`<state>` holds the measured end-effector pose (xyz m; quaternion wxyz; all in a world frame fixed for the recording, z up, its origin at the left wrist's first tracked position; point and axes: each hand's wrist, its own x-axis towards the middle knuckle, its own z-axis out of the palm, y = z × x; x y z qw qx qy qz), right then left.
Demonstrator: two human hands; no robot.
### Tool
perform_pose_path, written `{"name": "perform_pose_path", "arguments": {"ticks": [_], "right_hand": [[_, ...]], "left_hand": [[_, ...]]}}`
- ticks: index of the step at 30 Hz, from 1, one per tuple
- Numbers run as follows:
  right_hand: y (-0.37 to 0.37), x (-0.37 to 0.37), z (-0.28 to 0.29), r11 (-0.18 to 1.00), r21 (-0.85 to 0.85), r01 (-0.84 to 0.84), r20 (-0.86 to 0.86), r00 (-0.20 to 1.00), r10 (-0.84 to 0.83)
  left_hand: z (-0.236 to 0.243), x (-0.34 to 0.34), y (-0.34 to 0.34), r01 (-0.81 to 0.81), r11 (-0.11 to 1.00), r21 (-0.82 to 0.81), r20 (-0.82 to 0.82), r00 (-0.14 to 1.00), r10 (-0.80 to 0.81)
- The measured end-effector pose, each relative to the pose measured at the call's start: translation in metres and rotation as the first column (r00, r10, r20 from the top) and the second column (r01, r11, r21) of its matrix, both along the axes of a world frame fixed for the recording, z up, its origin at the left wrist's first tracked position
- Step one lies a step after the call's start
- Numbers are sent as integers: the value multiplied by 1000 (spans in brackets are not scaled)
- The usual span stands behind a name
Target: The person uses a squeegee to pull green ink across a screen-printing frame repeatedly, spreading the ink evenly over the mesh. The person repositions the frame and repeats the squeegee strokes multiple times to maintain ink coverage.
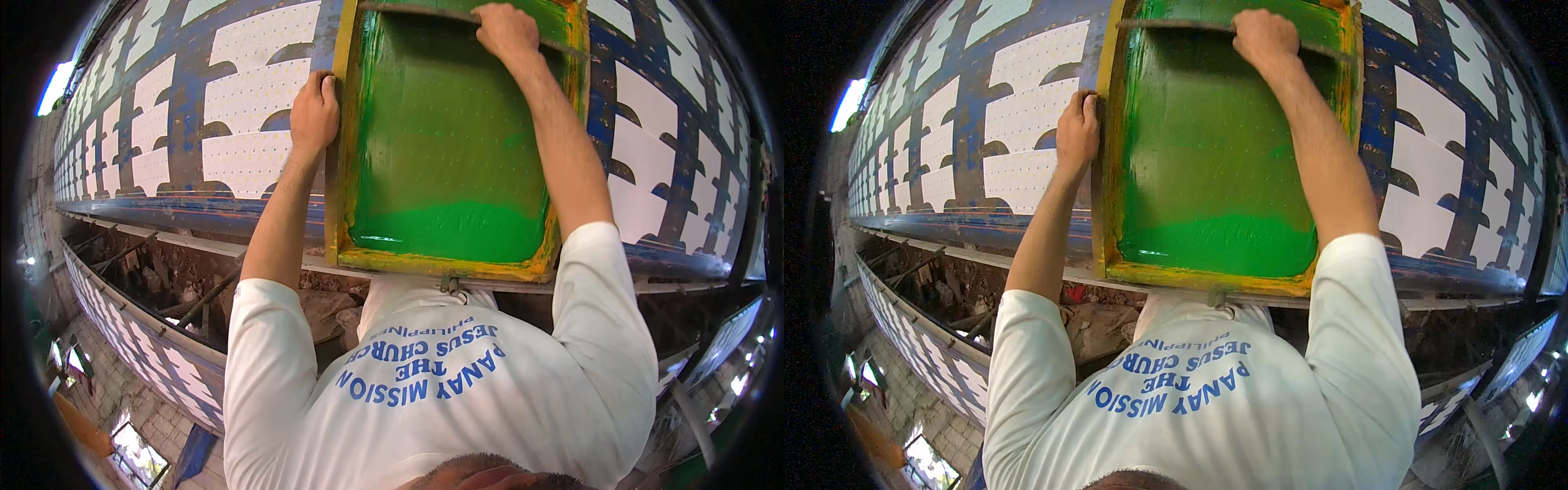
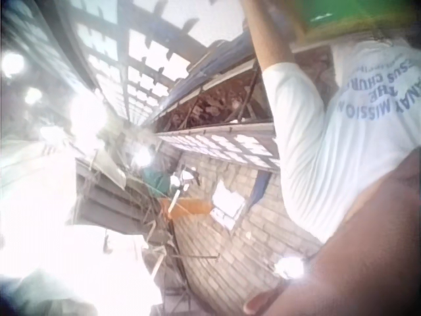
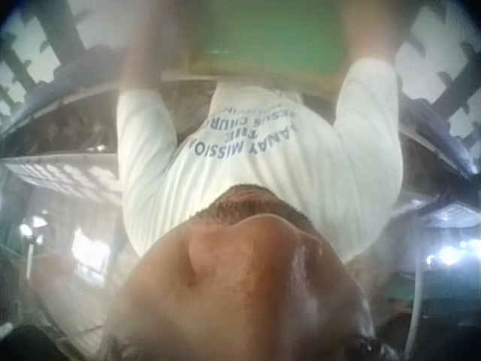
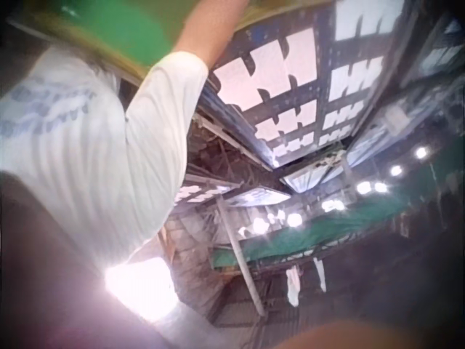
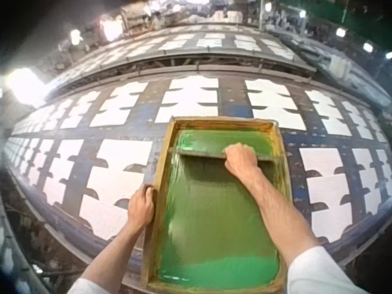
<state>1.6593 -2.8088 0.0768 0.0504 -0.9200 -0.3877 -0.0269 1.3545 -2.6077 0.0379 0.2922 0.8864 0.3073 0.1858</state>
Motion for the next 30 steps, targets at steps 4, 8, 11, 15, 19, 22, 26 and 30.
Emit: {"name": "perform_pose_path", "arguments": {"ticks": [4,8,11,15,19,22,26,30], "right_hand": [[31,59,9,1000,-26,-15,79,997,17],[32,94,37,991,-18,-131,-71,989,129],[38,108,45,984,-72,-166,-4,986,166],[48,110,36,999,-44,-23,-5,1000,23],[42,88,34,996,-82,-35,-52,998,31],[17,44,30,997,-56,-49,-78,996,44],[-25,-34,18,990,-128,-57,-53,997,50],[-77,-127,11,985,-142,-98,-91,992,85]], "left_hand": [[2,7,5,5,999,34,6,1000,-6],[0,6,3,-10,998,54,-3,1000,11],[0,6,3,-16,998,58,-37,999,18],[2,8,2,-20,998,60,-33,999,22],[3,8,2,-25,998,50,-27,999,26],[1,9,7,-6,996,88,-23,1000,8],[-7,7,11,33,994,101,22,999,-35],[-14,6,19,83,990,116,37,995,-87]]}}
